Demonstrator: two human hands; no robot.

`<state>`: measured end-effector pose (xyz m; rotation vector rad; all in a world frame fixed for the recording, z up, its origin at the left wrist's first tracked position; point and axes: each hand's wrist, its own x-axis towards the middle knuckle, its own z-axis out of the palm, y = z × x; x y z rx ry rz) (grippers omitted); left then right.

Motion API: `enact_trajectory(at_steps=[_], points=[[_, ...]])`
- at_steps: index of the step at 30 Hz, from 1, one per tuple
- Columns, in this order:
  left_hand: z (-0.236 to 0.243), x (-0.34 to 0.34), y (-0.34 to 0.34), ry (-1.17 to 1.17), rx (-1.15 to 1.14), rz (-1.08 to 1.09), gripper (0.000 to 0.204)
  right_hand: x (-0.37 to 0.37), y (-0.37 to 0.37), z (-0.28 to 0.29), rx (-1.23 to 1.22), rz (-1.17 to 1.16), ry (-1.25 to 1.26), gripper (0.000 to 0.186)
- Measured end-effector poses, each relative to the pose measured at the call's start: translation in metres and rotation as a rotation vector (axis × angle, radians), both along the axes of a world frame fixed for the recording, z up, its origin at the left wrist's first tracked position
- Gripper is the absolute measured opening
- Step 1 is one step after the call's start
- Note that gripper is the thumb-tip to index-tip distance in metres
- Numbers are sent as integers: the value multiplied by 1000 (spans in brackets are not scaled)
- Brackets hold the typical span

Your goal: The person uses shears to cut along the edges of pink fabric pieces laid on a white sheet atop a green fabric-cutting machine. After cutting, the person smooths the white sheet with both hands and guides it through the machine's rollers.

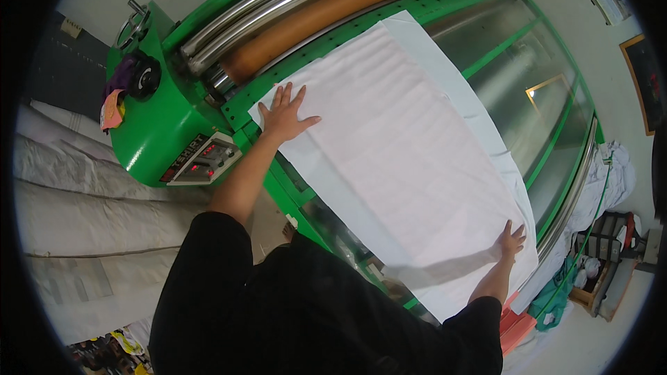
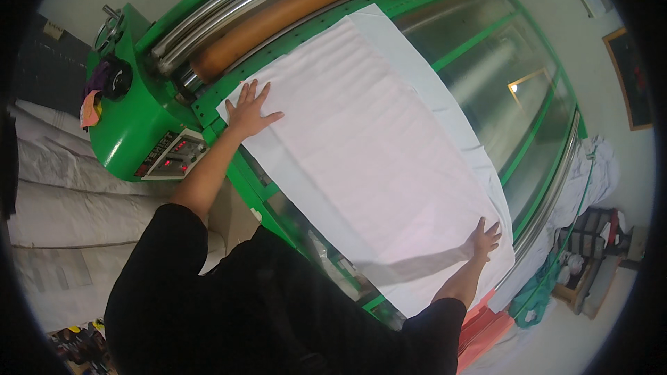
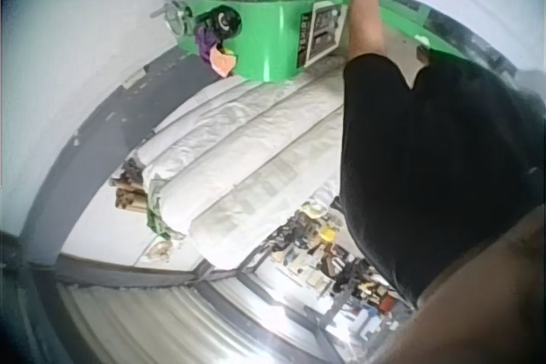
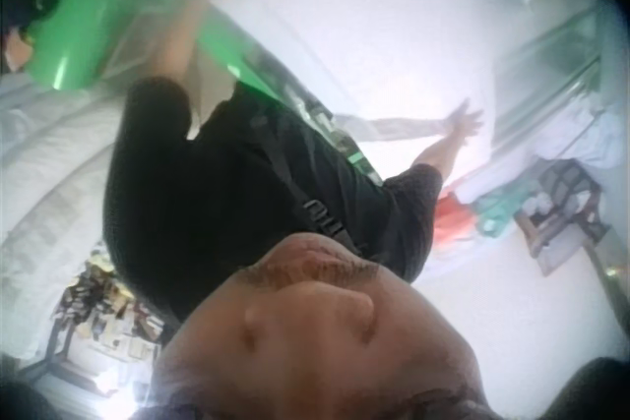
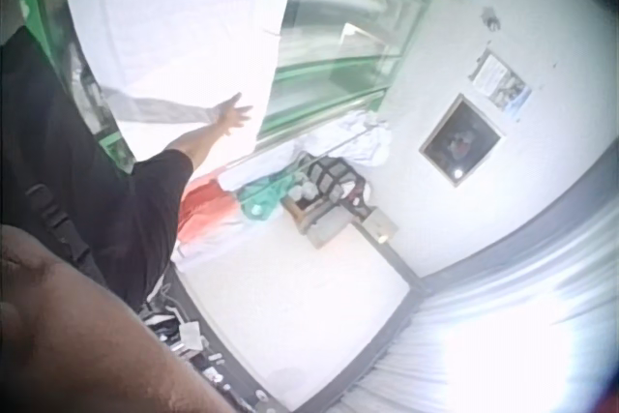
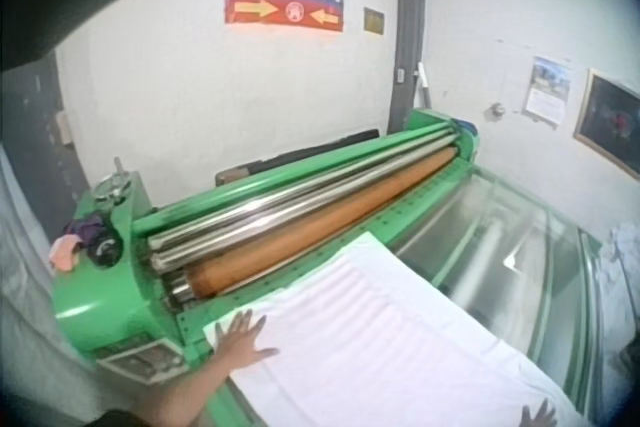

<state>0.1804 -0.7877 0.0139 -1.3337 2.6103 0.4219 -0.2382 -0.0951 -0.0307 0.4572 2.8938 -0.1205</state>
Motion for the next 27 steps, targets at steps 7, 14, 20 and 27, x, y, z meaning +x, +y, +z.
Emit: enact_trajectory(at_steps=[7, 14, 20, 27], points=[[-18, 39, -6, 63, -22, -59, 116, 105, 12, -7, 113, -112, 109, 106], [-23, 46, 2, 118, -43, -142, 121, 300, -15, -5, 77, -322, 38, 109], [-11, 46, -4, 127, 28, -133, 121, 335, 55, -38, 107, -317, 17, 116], [-4, 47, -6, 65, 82, -113, 120, 355, 63, -39, 45, -300, -84, 125]])
